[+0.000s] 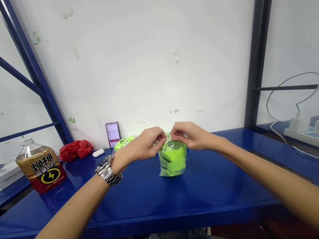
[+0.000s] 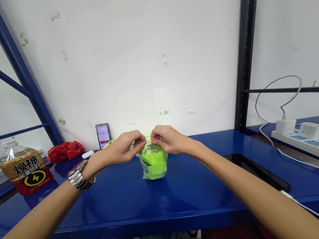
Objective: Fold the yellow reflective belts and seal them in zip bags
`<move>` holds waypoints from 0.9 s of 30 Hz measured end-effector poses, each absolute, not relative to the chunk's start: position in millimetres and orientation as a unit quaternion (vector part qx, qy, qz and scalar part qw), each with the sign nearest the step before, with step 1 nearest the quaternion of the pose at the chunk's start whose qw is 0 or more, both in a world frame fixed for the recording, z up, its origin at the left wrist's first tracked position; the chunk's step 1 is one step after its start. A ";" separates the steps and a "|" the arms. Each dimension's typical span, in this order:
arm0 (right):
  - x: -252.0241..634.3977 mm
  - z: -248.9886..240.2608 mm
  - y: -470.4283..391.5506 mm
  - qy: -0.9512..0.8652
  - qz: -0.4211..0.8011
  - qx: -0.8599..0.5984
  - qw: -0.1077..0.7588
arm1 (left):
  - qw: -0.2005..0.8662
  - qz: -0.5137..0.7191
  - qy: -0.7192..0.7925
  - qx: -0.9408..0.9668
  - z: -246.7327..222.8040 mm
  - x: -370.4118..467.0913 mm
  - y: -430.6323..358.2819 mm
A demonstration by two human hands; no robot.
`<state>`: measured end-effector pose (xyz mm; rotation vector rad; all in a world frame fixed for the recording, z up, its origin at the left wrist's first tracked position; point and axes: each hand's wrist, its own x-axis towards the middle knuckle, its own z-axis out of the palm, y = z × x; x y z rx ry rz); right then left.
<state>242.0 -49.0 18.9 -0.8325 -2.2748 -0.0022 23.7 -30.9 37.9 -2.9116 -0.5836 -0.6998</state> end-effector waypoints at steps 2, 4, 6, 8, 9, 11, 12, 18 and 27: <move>241.9 19.3 -49.7 -0.879 -0.008 -0.325 0.348 | 0.045 -0.230 -0.188 -0.954 38.7 24.0 -31.6; 241.6 20.1 -50.7 -0.880 -0.013 -0.326 0.345 | 0.043 -0.230 -0.188 -0.954 38.3 24.3 -32.0; 240.9 20.9 -51.9 -0.881 -0.016 -0.328 0.341 | 0.042 -0.228 -0.192 -0.954 37.3 24.5 -32.1; 240.1 21.8 -52.7 -0.881 -0.019 -0.332 0.337 | 0.044 -0.226 -0.193 -0.954 36.5 24.4 -32.3; 239.7 22.2 -53.0 -0.880 -0.018 -0.334 0.337 | 0.045 -0.226 -0.192 -0.954 36.2 24.4 -32.4; 239.5 22.7 -53.6 -0.880 -0.013 -0.335 0.337 | 0.047 -0.226 -0.191 -0.954 35.9 24.0 -32.9; 239.6 22.9 -53.9 -0.881 -0.011 -0.333 0.337 | 0.048 -0.224 -0.192 -0.954 36.0 23.9 -33.3; 240.6 23.3 -56.8 -0.889 -0.030 -0.316 0.330 | 0.058 -0.220 -0.186 -0.956 38.4 26.1 -36.5; 239.7 20.9 -54.1 -0.895 -0.076 -0.307 0.313 | 0.083 -0.218 -0.178 -0.956 38.1 27.8 -35.5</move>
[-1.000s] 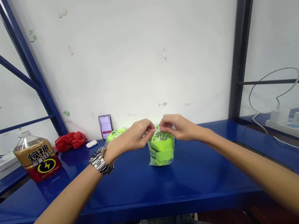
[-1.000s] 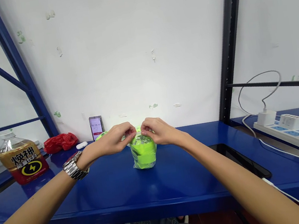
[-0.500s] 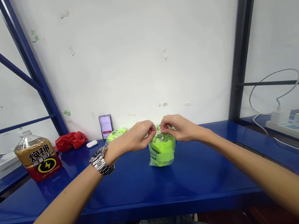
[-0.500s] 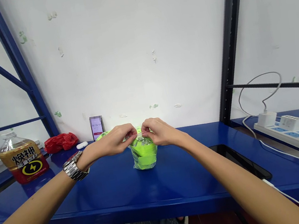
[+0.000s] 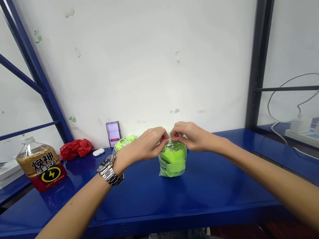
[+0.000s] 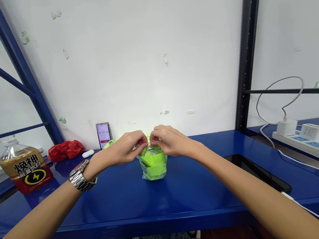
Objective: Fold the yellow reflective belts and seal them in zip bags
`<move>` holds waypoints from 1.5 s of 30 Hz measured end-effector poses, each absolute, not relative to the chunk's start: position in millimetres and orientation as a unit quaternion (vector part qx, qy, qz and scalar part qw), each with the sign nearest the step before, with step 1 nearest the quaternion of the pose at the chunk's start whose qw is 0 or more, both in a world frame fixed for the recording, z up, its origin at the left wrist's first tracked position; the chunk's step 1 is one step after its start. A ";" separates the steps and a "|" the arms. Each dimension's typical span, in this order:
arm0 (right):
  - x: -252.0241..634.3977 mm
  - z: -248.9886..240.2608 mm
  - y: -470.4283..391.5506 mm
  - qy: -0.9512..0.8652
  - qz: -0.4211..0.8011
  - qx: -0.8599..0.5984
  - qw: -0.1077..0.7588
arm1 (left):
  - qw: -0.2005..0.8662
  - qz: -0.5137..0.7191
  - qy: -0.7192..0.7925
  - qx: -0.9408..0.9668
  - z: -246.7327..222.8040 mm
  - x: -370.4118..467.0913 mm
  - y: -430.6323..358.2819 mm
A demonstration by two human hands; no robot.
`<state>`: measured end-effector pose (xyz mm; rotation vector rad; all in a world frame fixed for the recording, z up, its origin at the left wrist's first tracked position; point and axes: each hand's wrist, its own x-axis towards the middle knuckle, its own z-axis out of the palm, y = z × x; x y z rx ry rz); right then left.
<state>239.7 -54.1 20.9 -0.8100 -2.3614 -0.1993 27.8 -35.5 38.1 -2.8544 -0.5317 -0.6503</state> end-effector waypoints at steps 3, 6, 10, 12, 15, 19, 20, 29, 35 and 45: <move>238.8 20.2 -53.9 -0.899 -0.117 -0.300 0.297 | 0.094 -0.220 -0.177 -0.955 36.1 26.8 -34.4; 237.4 19.2 -54.6 -0.897 -0.179 -0.298 0.273 | 0.104 -0.223 -0.181 -0.952 34.5 26.6 -33.8; 236.1 15.5 -53.8 -0.885 -0.267 -0.292 0.247 | 0.113 -0.225 -0.186 -0.950 33.5 25.7 -32.8; 235.8 13.5 -53.1 -0.875 -0.303 -0.292 0.239 | 0.115 -0.226 -0.187 -0.949 33.3 24.6 -31.9; 235.5 12.0 -53.3 -0.865 -0.343 -0.293 0.220 | 0.118 -0.225 -0.190 -0.948 32.7 22.4 -30.0; 234.7 12.7 -54.4 -0.862 -0.362 -0.290 0.203 | 0.121 -0.224 -0.195 -0.947 31.5 20.5 -28.5; 234.4 12.9 -54.2 -0.863 -0.359 -0.288 0.206 | 0.121 -0.226 -0.195 -0.947 31.3 20.5 -28.5; 231.5 15.1 -51.6 -0.883 -0.274 -0.277 0.261 | 0.120 -0.228 -0.190 -0.947 30.3 22.4 -31.8; 227.5 14.8 -51.1 -0.891 -0.252 -0.266 0.270 | 0.141 -0.213 -0.188 -0.948 31.9 21.3 -34.8; 228.7 20.3 -53.3 -0.897 -0.149 -0.282 0.306 | 0.121 -0.211 -0.191 -0.951 37.3 19.2 -38.1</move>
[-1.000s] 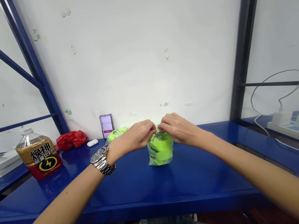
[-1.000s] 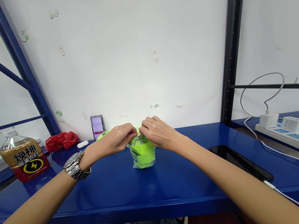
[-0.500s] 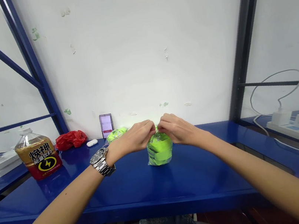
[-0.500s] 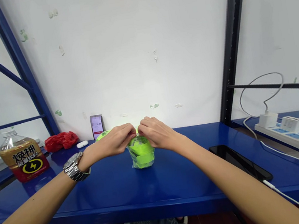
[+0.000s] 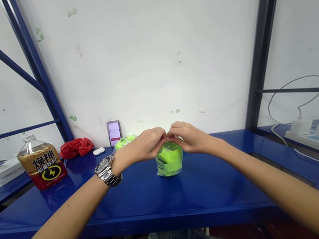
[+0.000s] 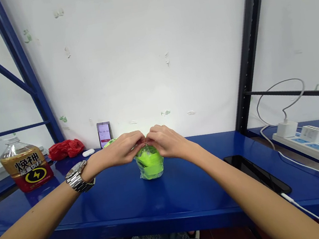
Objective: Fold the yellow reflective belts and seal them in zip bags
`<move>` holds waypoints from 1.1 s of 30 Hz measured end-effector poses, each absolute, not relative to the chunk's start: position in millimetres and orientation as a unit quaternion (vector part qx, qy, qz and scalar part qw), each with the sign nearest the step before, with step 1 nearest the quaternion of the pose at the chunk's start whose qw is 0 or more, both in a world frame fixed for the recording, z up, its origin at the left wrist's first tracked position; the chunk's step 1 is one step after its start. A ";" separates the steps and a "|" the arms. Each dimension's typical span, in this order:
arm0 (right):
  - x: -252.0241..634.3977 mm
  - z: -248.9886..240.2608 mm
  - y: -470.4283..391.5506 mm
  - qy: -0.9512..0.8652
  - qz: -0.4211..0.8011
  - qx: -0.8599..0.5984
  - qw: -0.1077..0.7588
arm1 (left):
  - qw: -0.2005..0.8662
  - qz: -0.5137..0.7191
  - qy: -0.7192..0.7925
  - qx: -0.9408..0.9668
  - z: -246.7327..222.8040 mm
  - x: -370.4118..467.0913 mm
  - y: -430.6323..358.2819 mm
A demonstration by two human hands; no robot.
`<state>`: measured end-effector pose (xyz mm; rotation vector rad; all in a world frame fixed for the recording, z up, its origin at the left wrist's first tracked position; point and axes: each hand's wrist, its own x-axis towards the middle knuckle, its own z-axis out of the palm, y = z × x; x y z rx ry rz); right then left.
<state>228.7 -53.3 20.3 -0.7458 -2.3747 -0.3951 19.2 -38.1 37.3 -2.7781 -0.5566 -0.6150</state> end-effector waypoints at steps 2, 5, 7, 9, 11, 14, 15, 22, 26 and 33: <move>233.0 22.7 -55.6 -0.895 -0.119 -0.291 0.318 | 0.133 -0.214 -0.185 -0.950 35.5 17.7 -35.3; 237.0 22.2 -56.0 -0.887 -0.108 -0.307 0.328 | 0.144 -0.223 -0.187 -0.946 32.5 16.7 -32.2; 234.8 18.3 -54.6 -0.872 -0.134 -0.329 0.337 | 0.145 -0.226 -0.193 -0.944 32.1 18.3 -33.0; 228.6 13.0 -53.2 -0.844 -0.176 -0.365 0.352 | 0.146 -0.223 -0.194 -0.944 33.6 21.9 -36.5; 220.7 8.6 -52.9 -0.815 -0.212 -0.399 0.362 | 0.149 -0.214 -0.191 -0.946 36.5 26.0 -41.4; 213.5 7.9 -55.3 -0.804 -0.230 -0.403 0.371 | 0.167 -0.197 -0.189 -0.947 39.5 29.6 -45.5; 213.4 9.4 -56.6 -0.810 -0.218 -0.391 0.379 | 0.178 -0.193 -0.193 -0.946 39.1 29.7 -45.1; 227.0 14.3 -61.7 -0.823 -0.094 -0.368 0.422 | 0.254 -0.259 -0.259 -0.895 18.3 30.4 -26.3; 224.1 3.0 -58.0 -0.785 -0.176 -0.423 0.417 | 0.206 -0.268 -0.228 -0.913 18.9 35.3 -29.1; 212.1 4.1 -65.6 -0.785 -0.212 -0.401 0.423 | 0.223 -0.259 -0.227 -0.912 23.2 43.5 -41.4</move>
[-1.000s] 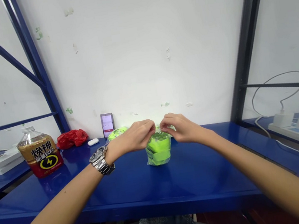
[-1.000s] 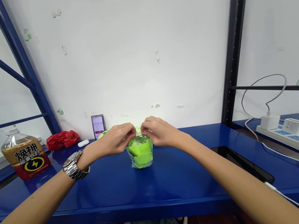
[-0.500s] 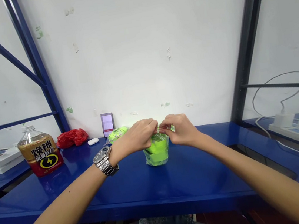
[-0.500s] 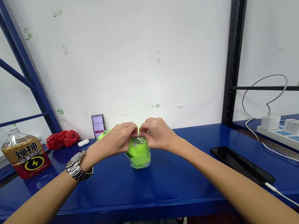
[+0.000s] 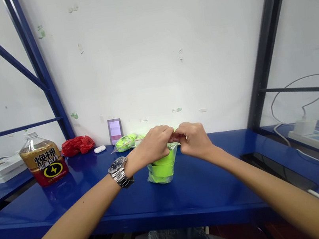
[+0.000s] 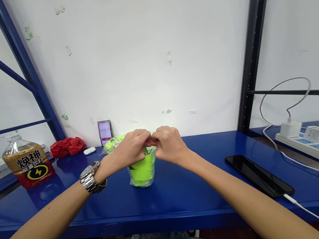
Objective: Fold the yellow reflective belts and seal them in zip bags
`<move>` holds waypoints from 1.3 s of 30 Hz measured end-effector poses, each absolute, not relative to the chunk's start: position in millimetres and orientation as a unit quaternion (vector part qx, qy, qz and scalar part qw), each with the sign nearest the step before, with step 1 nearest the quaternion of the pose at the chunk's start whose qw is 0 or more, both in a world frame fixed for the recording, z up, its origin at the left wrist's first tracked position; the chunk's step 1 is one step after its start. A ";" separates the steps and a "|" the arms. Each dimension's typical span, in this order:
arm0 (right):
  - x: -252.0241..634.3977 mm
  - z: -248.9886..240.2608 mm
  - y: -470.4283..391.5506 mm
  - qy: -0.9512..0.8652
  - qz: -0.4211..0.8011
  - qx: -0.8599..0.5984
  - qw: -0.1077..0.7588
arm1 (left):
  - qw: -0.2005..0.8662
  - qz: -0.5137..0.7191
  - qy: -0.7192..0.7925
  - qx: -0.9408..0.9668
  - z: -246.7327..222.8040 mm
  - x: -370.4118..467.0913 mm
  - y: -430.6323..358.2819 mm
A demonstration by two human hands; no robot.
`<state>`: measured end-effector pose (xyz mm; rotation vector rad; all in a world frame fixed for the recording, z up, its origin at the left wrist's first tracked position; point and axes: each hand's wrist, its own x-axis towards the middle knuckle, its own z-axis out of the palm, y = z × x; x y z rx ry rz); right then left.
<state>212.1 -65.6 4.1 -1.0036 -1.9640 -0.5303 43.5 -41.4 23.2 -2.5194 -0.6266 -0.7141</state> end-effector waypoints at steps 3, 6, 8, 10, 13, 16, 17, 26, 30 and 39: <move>209.9 7.5 -70.8 -0.791 -0.216 -0.389 0.420 | 0.250 -0.297 -0.237 -0.891 14.5 48.5 -37.0; 215.4 6.8 -69.6 -0.789 -0.224 -0.404 0.405 | 0.224 -0.305 -0.230 -0.897 13.1 48.7 -33.0; 224.7 5.4 -66.3 -0.782 -0.215 -0.423 0.405 | 0.191 -0.293 -0.231 -0.908 17.3 43.3 -31.0; 236.1 4.9 -63.4 -0.771 -0.188 -0.442 0.419 | 0.157 -0.278 -0.239 -0.917 22.4 34.1 -28.7; 248.4 7.0 -64.2 -0.761 -0.135 -0.459 0.439 | 0.130 -0.259 -0.251 -0.923 24.7 20.0 -25.4; 249.7 10.7 -69.8 -0.769 -0.123 -0.457 0.430 | 0.167 -0.250 -0.265 -0.916 20.1 14.6 -25.2; 248.9 11.6 -71.7 -0.771 -0.127 -0.456 0.425 | 0.182 -0.249 -0.268 -0.913 18.1 14.6 -25.6; 259.3 12.2 -78.7 -0.782 -0.089 -0.482 0.385 | 0.122 -0.268 -0.261 -0.919 12.2 5.1 -20.5; 256.9 18.2 -87.4 -0.819 -0.097 -0.458 0.332 | 0.122 -0.302 -0.221 -0.919 10.6 13.1 -37.1; 289.6 35.5 -68.9 -0.870 0.047 -0.470 0.143 | 0.055 -0.231 -0.319 -0.918 12.7 -4.1 -18.9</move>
